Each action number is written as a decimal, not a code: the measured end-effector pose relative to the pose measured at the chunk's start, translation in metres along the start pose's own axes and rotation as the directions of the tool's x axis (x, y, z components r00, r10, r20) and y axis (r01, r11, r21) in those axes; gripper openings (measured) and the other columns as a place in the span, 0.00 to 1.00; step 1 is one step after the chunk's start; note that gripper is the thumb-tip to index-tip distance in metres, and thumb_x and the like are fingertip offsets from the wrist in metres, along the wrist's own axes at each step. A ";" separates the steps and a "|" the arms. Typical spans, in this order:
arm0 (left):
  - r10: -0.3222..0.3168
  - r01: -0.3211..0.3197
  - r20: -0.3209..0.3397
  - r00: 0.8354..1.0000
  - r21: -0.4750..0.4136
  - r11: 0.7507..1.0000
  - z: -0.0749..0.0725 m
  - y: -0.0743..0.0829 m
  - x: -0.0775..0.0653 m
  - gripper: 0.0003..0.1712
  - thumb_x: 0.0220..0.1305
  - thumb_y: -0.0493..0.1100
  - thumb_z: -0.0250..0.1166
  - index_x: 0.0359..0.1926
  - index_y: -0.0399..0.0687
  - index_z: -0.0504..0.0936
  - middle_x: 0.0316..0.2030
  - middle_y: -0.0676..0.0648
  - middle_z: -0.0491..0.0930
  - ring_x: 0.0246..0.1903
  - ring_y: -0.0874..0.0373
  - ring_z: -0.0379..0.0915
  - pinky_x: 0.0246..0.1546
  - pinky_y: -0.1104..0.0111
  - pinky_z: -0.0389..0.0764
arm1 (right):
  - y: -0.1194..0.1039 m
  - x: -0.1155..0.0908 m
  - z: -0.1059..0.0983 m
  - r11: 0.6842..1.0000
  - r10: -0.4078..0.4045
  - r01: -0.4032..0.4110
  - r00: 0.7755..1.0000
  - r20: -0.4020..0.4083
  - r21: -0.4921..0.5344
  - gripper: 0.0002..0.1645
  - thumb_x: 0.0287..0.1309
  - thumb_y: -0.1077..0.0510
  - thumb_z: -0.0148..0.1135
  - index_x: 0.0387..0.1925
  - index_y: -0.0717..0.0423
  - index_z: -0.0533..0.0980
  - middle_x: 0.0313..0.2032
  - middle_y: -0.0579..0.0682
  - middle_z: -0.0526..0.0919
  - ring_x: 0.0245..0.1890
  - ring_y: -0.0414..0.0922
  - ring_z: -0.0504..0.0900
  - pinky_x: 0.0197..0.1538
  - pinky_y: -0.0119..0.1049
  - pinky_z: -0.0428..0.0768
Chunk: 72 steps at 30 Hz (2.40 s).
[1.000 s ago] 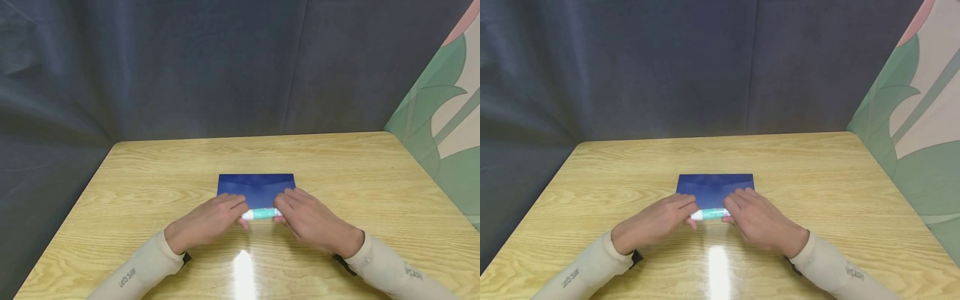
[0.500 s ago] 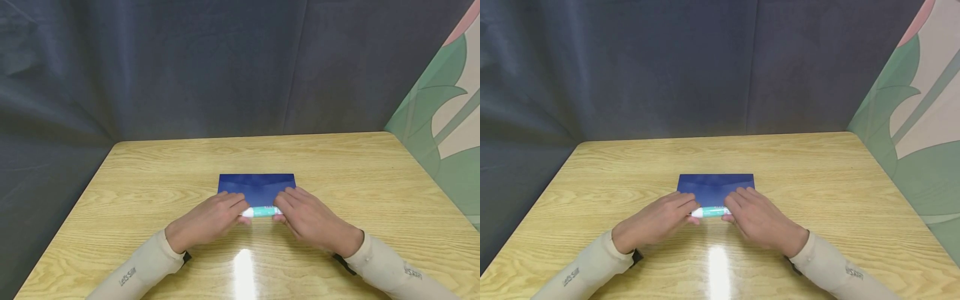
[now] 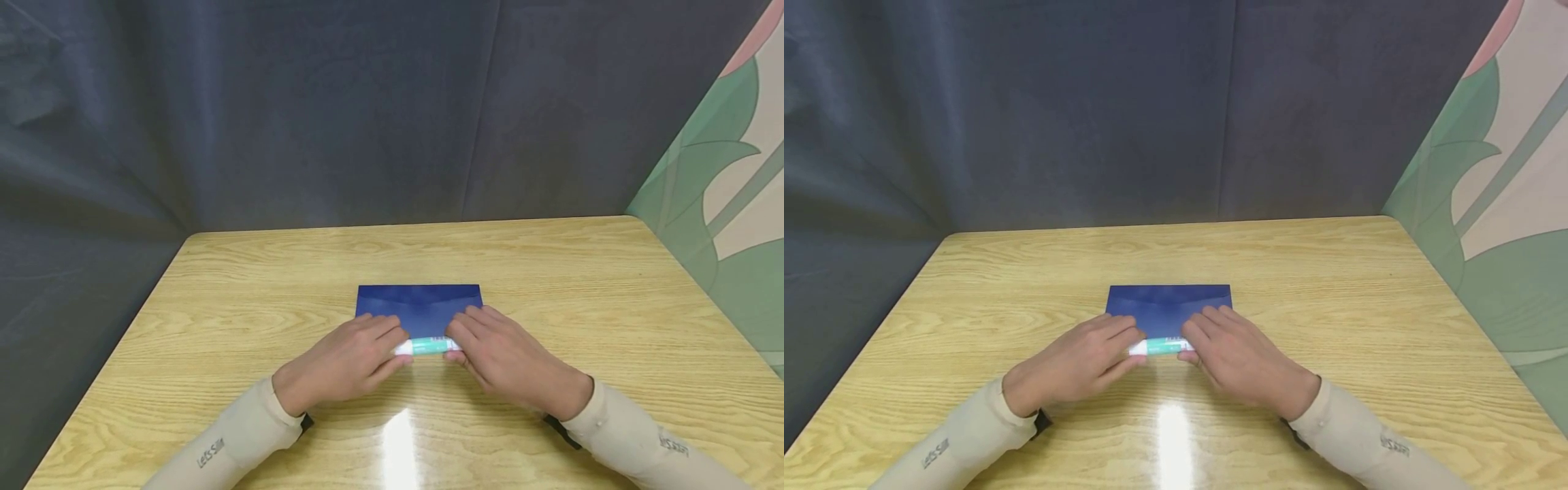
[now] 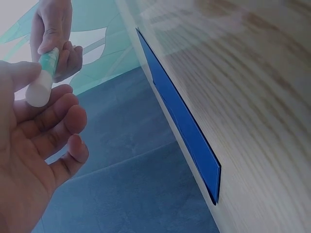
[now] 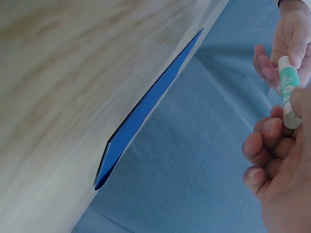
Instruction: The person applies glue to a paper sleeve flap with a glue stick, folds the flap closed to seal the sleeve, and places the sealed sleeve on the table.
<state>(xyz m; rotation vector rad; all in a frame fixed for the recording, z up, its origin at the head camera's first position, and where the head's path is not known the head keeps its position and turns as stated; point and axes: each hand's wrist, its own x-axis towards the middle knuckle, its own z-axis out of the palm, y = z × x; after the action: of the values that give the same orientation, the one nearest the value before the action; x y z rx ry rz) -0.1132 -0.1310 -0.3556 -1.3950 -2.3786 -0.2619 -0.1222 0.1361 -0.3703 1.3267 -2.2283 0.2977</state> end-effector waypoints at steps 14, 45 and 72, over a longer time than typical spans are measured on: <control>-0.013 0.013 -0.027 1.000 0.002 1.000 0.001 0.003 0.001 0.13 0.75 0.52 0.55 0.36 0.50 0.75 0.29 0.56 0.68 0.25 0.65 0.58 0.29 0.73 0.62 | -0.002 0.001 0.000 1.000 -0.001 0.001 1.000 0.019 -0.023 0.27 0.79 0.42 0.29 0.34 0.50 0.69 0.26 0.40 0.64 0.28 0.38 0.60 0.36 0.31 0.64; 0.002 0.000 -0.091 0.996 0.024 1.000 0.004 0.010 0.005 0.11 0.71 0.52 0.61 0.41 0.49 0.80 0.30 0.56 0.74 0.25 0.66 0.64 0.28 0.75 0.64 | -0.009 0.001 -0.004 1.000 -0.003 0.002 1.000 0.023 0.006 0.22 0.78 0.43 0.37 0.43 0.51 0.74 0.31 0.40 0.74 0.31 0.37 0.66 0.37 0.32 0.68; -0.016 0.020 -0.094 0.995 0.037 0.999 0.002 0.005 0.004 0.11 0.67 0.50 0.66 0.44 0.49 0.83 0.32 0.56 0.76 0.26 0.65 0.65 0.28 0.74 0.62 | -0.009 0.004 -0.005 1.000 -0.005 0.004 1.000 0.025 0.010 0.15 0.74 0.48 0.50 0.48 0.52 0.76 0.35 0.41 0.77 0.33 0.39 0.70 0.40 0.33 0.72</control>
<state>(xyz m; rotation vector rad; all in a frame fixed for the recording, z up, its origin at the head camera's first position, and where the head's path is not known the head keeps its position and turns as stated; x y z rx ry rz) -0.1107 -0.1246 -0.3557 -1.3157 -2.3090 -0.2786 -0.1145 0.1311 -0.3650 1.3475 -2.2468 0.2929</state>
